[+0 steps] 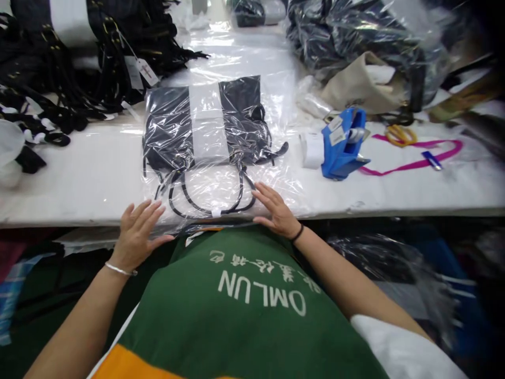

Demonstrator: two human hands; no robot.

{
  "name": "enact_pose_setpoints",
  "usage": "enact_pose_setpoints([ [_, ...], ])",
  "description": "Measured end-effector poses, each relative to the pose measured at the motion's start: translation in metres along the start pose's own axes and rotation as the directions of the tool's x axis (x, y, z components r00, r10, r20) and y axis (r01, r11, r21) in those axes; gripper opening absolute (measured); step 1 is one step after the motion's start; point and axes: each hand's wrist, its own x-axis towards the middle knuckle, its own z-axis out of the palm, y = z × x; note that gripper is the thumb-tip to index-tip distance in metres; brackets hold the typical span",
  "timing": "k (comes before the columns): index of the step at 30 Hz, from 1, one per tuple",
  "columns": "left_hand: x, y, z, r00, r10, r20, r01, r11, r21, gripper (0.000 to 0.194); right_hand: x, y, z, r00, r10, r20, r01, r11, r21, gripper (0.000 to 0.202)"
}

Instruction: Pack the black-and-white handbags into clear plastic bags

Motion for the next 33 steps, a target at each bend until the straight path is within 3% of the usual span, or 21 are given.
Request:
enact_pose_setpoints([
  [3,0.014,-0.004,0.016,0.984,0.148,0.103,-0.146,0.989,-0.03,0.049,-0.042,0.015,-0.008,0.997,0.081,-0.007,-0.081,0.986,-0.146,0.059],
  [7,0.015,-0.034,0.025,0.988,0.132,0.075,-0.133,0.991,0.005,0.051,-0.055,0.052,-0.023,0.967,0.214,-0.141,-0.244,0.937,-0.249,0.035],
  [11,-0.003,-0.055,0.017,0.957,0.147,0.249,-0.161,0.986,0.039,0.063,-0.063,0.062,-0.044,0.969,0.204,-0.139,-0.224,0.964,-0.143,0.05],
  [13,-0.013,-0.055,0.017,0.958,0.128,0.257,-0.147,0.987,0.057,0.064,-0.068,0.057,-0.051,0.959,0.211,-0.191,-0.229,0.97,-0.077,0.056],
  [16,-0.02,-0.044,0.025,0.98,0.09,0.179,-0.103,0.993,0.061,0.06,-0.073,0.047,-0.056,0.919,0.281,-0.277,-0.285,0.958,0.027,0.054],
  [19,-0.013,-0.031,0.032,0.994,0.069,0.086,-0.07,0.997,0.012,0.049,-0.071,0.038,-0.057,0.838,0.447,-0.313,-0.406,0.894,0.189,0.043],
  [21,-0.005,-0.029,0.029,0.999,-0.018,-0.042,0.018,1.0,-0.001,0.042,-0.068,0.032,-0.057,0.767,0.52,-0.376,-0.437,0.853,0.287,0.038],
  [24,0.005,-0.037,0.013,0.967,-0.16,-0.197,0.168,0.986,0.02,0.045,-0.063,0.024,-0.055,0.693,0.508,-0.512,-0.419,0.861,0.288,0.035],
  [26,0.007,-0.043,0.003,0.967,-0.163,-0.198,0.174,0.984,0.043,0.048,-0.063,0.021,-0.052,0.707,0.484,-0.516,-0.426,0.873,0.236,0.035],
  [31,-0.004,-0.043,-0.009,0.994,-0.044,-0.096,0.051,0.996,0.068,0.058,-0.075,0.03,-0.051,0.821,0.407,-0.4,-0.388,0.912,0.13,0.046],
  [33,-0.014,-0.044,-0.01,0.999,0.033,-0.006,-0.033,0.997,0.065,0.066,-0.083,0.039,-0.054,0.881,0.353,-0.315,-0.351,0.934,0.066,0.051],
])
